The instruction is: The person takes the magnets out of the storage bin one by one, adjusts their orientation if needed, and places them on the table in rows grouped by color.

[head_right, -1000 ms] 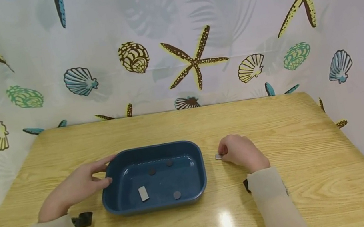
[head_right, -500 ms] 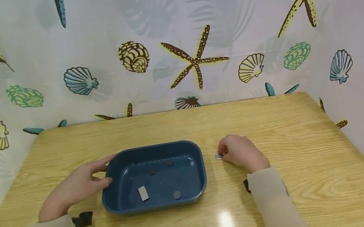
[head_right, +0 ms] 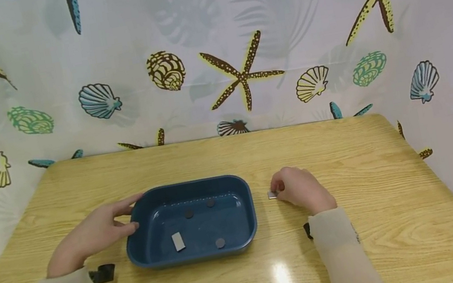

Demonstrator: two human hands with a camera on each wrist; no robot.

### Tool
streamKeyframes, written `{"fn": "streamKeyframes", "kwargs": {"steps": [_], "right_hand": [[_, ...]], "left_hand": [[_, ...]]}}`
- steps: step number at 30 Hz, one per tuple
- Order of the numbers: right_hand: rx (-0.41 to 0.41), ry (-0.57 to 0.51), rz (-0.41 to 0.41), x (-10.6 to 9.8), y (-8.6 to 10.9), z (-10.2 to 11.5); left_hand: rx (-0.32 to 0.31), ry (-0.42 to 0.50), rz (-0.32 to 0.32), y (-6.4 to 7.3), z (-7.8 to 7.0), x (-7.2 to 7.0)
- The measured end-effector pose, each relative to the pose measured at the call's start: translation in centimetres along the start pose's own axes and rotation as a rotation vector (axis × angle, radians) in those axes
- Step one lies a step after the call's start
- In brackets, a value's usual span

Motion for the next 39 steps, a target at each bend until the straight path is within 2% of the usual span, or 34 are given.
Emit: {"fn": "streamKeyframes", "kwargs": {"steps": [8, 14, 28, 39], "right_hand": [[0.029, -0.052, -0.024, -2.2, 1.8, -0.7], [-0.010, -0.055, -0.061, -3.6, 2.9, -0.1], [-0.023, -0.049, -0.082, -3.9, 3.2, 0.7], [-0.053, -0.011, -0.085, -3.5, 3.1, 2.4]], "left_hand": [[0.002, -0.003, 0.003, 0.0, 0.0, 0.0], [0.004, -0.021, 0.000, 0.1, -0.1, 0.0], [0.000, -0.026, -0.005, 0.1, 0.0, 0.0], [0.002, -0.007, 0.008, 0.0, 0.2, 0.0]]}}
Point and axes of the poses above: each hand's wrist, its own y-axis away from the middle knuckle, its own x-axis out of the palm, z = x × y, the point moved 8 cm from there along -y, towards the middle knuckle, and after that the axes turned 11 degrees about z, right-handed, at the moved point
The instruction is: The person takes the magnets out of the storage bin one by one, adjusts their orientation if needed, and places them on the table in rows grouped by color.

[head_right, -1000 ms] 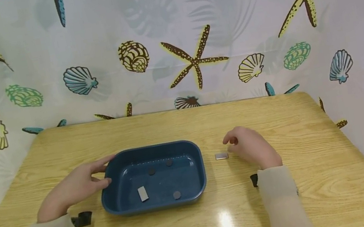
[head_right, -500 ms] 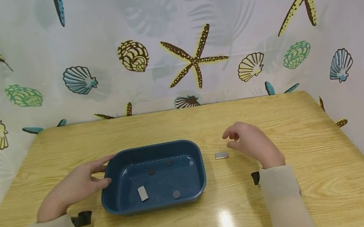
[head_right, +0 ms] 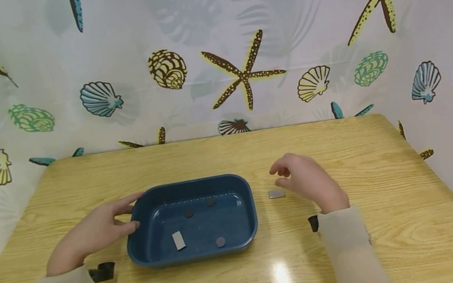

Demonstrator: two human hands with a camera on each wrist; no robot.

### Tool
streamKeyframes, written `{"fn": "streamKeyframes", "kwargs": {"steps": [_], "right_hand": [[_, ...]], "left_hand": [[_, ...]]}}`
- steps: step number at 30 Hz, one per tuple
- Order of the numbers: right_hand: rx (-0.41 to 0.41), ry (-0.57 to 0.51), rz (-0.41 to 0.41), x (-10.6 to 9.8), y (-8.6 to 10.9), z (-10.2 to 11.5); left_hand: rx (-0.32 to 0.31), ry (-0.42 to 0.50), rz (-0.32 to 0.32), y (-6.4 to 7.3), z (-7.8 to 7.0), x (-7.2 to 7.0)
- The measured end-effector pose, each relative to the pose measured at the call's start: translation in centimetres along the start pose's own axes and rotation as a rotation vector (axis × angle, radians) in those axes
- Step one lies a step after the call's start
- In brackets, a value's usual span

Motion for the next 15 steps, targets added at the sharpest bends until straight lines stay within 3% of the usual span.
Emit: {"fn": "streamKeyframes", "kwargs": {"steps": [15], "right_hand": [[-0.082, 0.052, -0.016, 0.4, -0.1, 3.0]], "left_hand": [[-0.004, 0.012, 0.008, -0.1, 0.3, 0.0]]}}
Point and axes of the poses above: each hand's wrist, its own y-axis away from the middle knuckle, its own x-axis out of the palm, z = x × y, the point moved 8 cm from there along -y, towards the middle knuckle, and after that the axes turned 11 degrees about z, right-handed, at the moved point
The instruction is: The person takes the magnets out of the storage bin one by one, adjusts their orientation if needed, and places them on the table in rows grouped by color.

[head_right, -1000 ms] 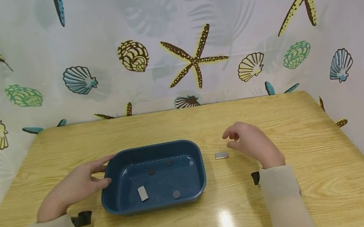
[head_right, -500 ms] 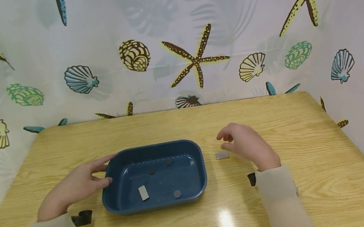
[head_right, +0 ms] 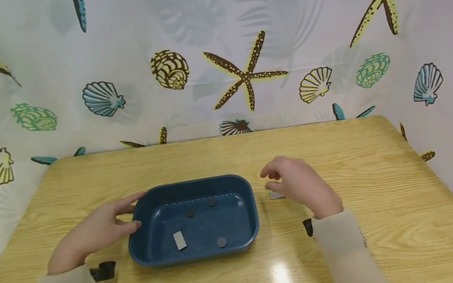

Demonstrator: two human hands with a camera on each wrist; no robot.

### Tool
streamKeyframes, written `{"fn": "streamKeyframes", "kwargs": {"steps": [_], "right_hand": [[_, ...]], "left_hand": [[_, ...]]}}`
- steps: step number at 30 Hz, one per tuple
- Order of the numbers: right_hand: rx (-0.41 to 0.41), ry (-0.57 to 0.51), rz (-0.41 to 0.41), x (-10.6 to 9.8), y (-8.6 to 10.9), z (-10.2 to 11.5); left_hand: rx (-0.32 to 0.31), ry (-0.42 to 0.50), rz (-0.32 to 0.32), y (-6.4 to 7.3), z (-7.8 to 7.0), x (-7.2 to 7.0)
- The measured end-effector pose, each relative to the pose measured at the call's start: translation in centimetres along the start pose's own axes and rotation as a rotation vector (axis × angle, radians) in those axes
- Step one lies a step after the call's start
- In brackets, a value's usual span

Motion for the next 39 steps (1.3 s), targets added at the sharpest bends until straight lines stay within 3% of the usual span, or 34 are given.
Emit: {"fn": "streamKeyframes", "kwargs": {"steps": [15, 26, 39], "right_hand": [[-0.147, 0.090, -0.063, 1.0, -0.4, 4.5], [-0.293, 0.166, -0.056, 3.2, -0.7, 8.0], [-0.357, 0.242, -0.014, 6.1, -0.9, 11.0]], "left_hand": [[0.002, 0.001, -0.002, 0.1, -0.3, 0.0], [0.018, 0.013, 0.003, 0.2, -0.3, 0.0], [0.003, 0.031, 0.007, 0.1, -0.1, 0.1]]}}
Point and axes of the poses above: each hand's wrist, its own y-axis away from the middle knuckle, its own x-axis out of the palm, z = x × y, the point moved 8 cm from there along -y, towards the middle knuckle, and after that the axes turned 11 degrees about z, right-handed, at the moved point
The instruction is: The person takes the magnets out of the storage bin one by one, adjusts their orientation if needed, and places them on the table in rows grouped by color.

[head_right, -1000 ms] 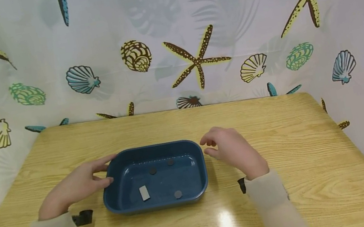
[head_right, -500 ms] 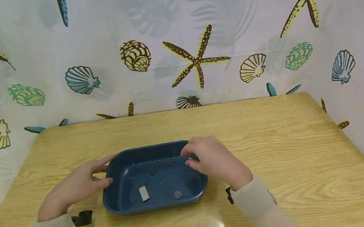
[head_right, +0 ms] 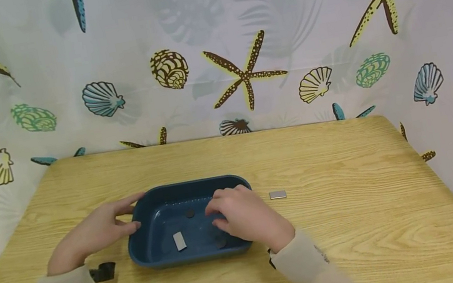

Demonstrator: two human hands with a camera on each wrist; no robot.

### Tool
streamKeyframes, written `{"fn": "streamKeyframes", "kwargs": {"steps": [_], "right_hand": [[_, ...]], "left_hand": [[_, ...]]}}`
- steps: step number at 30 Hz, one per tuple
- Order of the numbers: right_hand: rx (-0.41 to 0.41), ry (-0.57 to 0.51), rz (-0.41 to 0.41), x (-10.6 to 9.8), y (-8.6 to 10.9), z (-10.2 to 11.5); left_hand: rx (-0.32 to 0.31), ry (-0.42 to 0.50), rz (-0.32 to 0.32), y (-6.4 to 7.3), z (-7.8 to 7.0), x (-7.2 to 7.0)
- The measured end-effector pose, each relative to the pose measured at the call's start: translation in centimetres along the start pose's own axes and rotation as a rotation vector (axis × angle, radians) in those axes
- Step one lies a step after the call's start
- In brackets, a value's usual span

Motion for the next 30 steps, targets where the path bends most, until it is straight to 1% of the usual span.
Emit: {"fn": "streamKeyframes", "kwargs": {"steps": [6, 8, 12, 16, 20, 25, 30], "right_hand": [[-0.020, 0.023, 0.000, 0.9, -0.5, 0.8], [-0.025, 0.015, 0.003, 1.1, -0.7, 1.0], [-0.018, -0.035, 0.021, 1.5, -1.0, 1.0], [-0.004, -0.084, 0.041, 1.7, -1.2, 1.0], [-0.004, -0.082, 0.044, 1.6, -1.6, 1.4], [0.005, -0.062, 0.048, 1.2, -2.7, 2.1], [0.021, -0.063, 0.067, 1.7, -3.9, 2.7]], "left_hand": [[-0.002, -0.012, 0.003, -0.1, -0.1, 0.0], [0.000, -0.015, 0.006, -0.1, -0.1, 0.0], [0.007, -0.001, 0.017, -0.1, -0.1, 0.0], [0.009, 0.060, 0.040, -0.1, 0.0, 0.2], [0.001, 0.120, 0.059, -0.2, 0.2, 0.4], [-0.007, 0.099, 0.055, -0.1, 0.2, 0.3], [-0.004, 0.087, 0.052, -0.1, 0.1, 0.3]]}}
Point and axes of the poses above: each hand's wrist, its own y-axis away from the middle knuckle, its own x-axis out of the palm, z = x × y, the point moved 8 cm from there along -y, towards the middle knuckle, and after that the axes turned 11 degrees about z, right-handed, at the moved point
